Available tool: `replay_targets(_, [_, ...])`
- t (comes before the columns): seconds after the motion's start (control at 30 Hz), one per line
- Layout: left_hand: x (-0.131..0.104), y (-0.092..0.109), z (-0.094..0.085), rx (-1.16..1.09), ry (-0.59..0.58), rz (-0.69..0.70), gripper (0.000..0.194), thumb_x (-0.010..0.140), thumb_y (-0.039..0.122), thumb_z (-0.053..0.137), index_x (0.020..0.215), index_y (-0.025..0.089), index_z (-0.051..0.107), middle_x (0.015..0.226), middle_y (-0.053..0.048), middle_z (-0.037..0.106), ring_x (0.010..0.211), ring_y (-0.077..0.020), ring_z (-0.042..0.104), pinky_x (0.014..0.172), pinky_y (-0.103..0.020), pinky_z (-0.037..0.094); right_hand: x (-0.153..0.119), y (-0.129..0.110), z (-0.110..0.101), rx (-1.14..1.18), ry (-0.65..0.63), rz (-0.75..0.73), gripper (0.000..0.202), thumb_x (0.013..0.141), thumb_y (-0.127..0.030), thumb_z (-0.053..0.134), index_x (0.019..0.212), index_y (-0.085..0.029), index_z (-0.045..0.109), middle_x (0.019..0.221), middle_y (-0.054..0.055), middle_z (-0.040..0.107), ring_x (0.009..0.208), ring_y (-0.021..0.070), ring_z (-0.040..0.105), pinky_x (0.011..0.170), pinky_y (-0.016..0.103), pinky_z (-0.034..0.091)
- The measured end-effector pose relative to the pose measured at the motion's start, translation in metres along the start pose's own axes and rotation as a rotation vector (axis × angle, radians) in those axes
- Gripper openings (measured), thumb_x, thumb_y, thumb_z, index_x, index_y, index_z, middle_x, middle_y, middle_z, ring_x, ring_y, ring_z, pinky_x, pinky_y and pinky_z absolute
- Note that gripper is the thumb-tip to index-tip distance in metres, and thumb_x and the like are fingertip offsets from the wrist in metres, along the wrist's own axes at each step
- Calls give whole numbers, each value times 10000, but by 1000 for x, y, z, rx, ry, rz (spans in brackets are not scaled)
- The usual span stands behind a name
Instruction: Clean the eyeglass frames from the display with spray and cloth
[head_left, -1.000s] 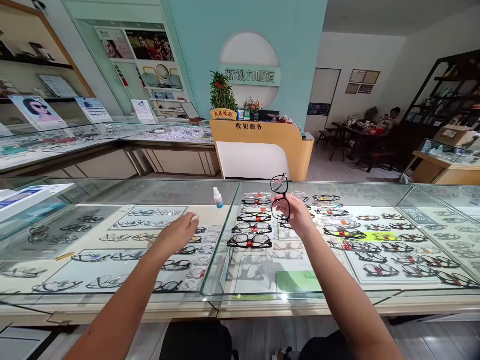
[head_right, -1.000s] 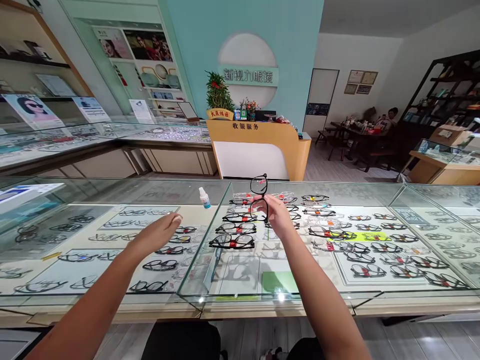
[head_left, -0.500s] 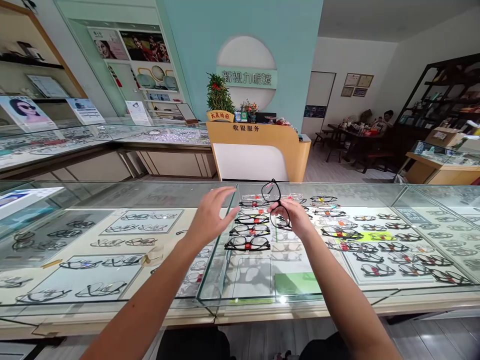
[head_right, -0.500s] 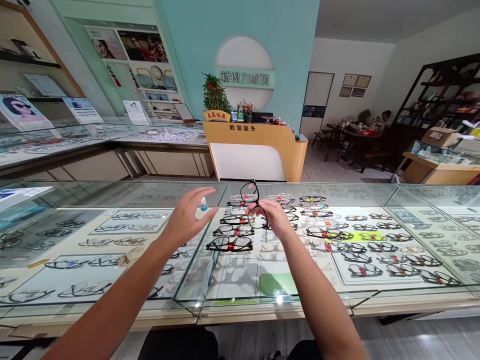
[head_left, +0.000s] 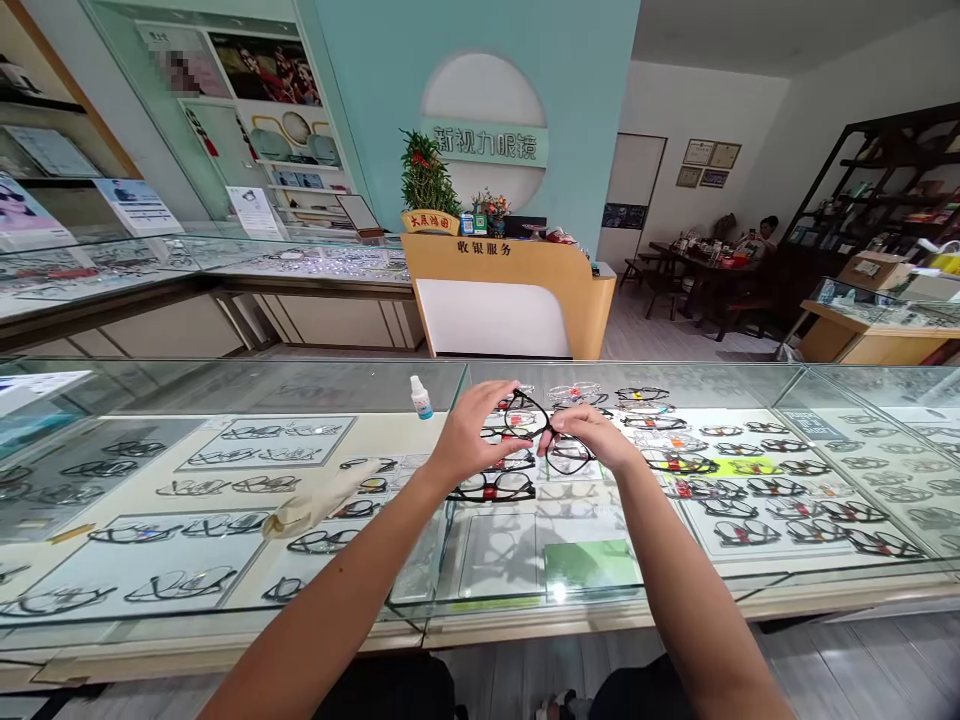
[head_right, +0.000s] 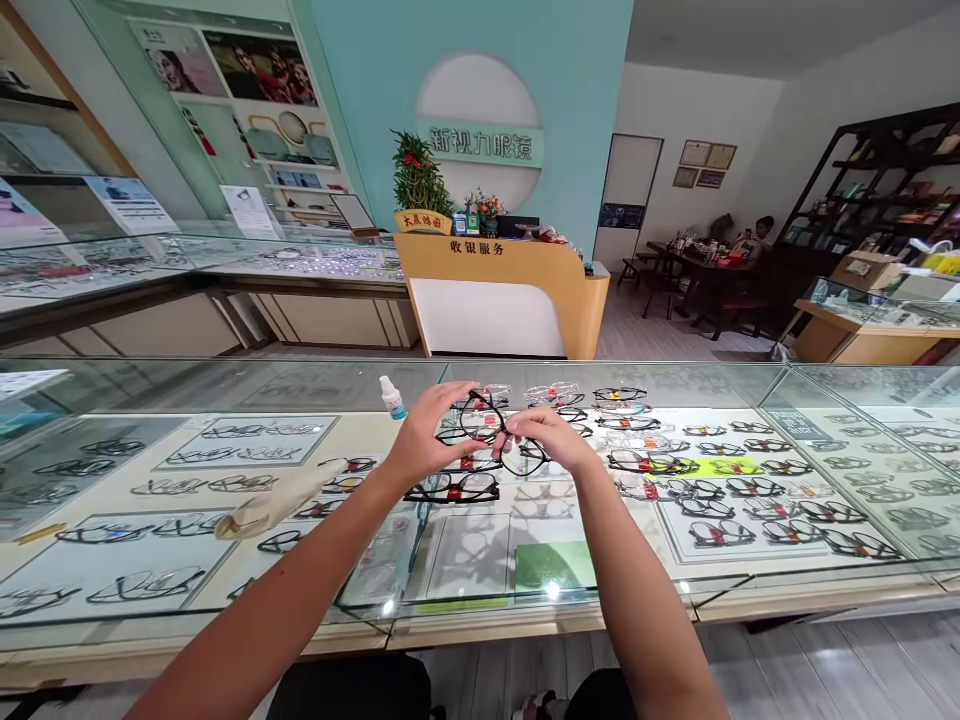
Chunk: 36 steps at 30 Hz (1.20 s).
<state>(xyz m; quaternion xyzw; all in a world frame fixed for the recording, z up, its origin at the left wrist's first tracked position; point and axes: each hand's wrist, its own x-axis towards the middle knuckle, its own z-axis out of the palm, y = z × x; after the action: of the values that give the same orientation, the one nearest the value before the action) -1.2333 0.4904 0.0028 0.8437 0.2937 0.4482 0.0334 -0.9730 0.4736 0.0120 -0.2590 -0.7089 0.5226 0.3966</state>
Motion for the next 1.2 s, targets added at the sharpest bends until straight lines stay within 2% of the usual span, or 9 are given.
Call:
replay_targets(0.27, [-11,5,3,-21,-19,-92,801,836,599,846,1514,279,562,1464,-141,646,1381,-343,608,1191,-506,475,-2,-5,0,-55,-73,41,368,986,-480,632,876,-233,880,845,61,830,856,254,728,877,386,514])
replay_targets(0.37, [-13,8,4,-35,-5,-85,779,829,599,853,1484,281,576,1440,-136,655,1367,-341,618,1180,-497,486,-5,-10,-2,-50,-31,50,353,959,-507,679,834,-238,870,836,58,826,841,265,741,887,410,541])
replay_targets(0.43, [-11,11,2,-15,33,-84,761,836,592,850,1470,273,575,1419,-138,661,1346,-337,630,1163,-494,500,-7,-13,-6,-82,73,21,359,951,-534,691,860,-235,867,873,62,827,874,267,736,889,411,546])
replay_targets(0.53, [0,17,-8,42,149,-75,721,862,563,838,1451,248,568,1396,-144,661,1322,-322,636,1137,-484,519,-6,-23,-14,-187,351,-109,376,972,-554,662,941,-233,856,1001,67,808,932,245,698,888,383,527])
replay_targets(0.63, [24,26,-28,101,287,-64,709,855,542,853,1426,227,573,1366,-140,661,1273,-308,648,1087,-462,550,0,-45,-22,-255,623,-221,318,983,-514,654,977,-235,806,1001,57,760,922,224,664,862,367,514])
replay_targets(0.7, [44,32,-45,129,369,-43,712,842,527,869,1417,226,576,1349,-133,658,1245,-302,652,1048,-453,570,3,-68,-23,-315,697,-256,268,987,-474,652,1040,-236,765,1006,57,748,925,220,663,869,378,516])
replay_targets(0.77, [65,41,-62,145,458,-5,711,830,501,886,1416,245,577,1351,-125,649,1247,-305,645,1016,-460,586,4,-94,-21,-428,689,-275,279,978,-447,670,1159,-243,728,1110,73,750,957,225,672,884,398,525])
replay_targets(0.93, [92,65,-82,117,575,-35,731,820,475,900,1441,326,545,1398,-103,618,1261,-308,651,1011,-504,609,-2,-143,1,-767,622,-308,657,923,-480,759,1516,-287,553,1405,117,684,1176,295,668,935,454,553])
replay_targets(1.2, [86,67,-70,92,584,-55,765,795,465,925,1435,277,551,1397,-101,618,1288,-308,638,1020,-465,599,2,-143,21,-986,638,-252,736,956,-540,734,1597,-274,489,1488,147,649,1229,363,671,1027,553,561])
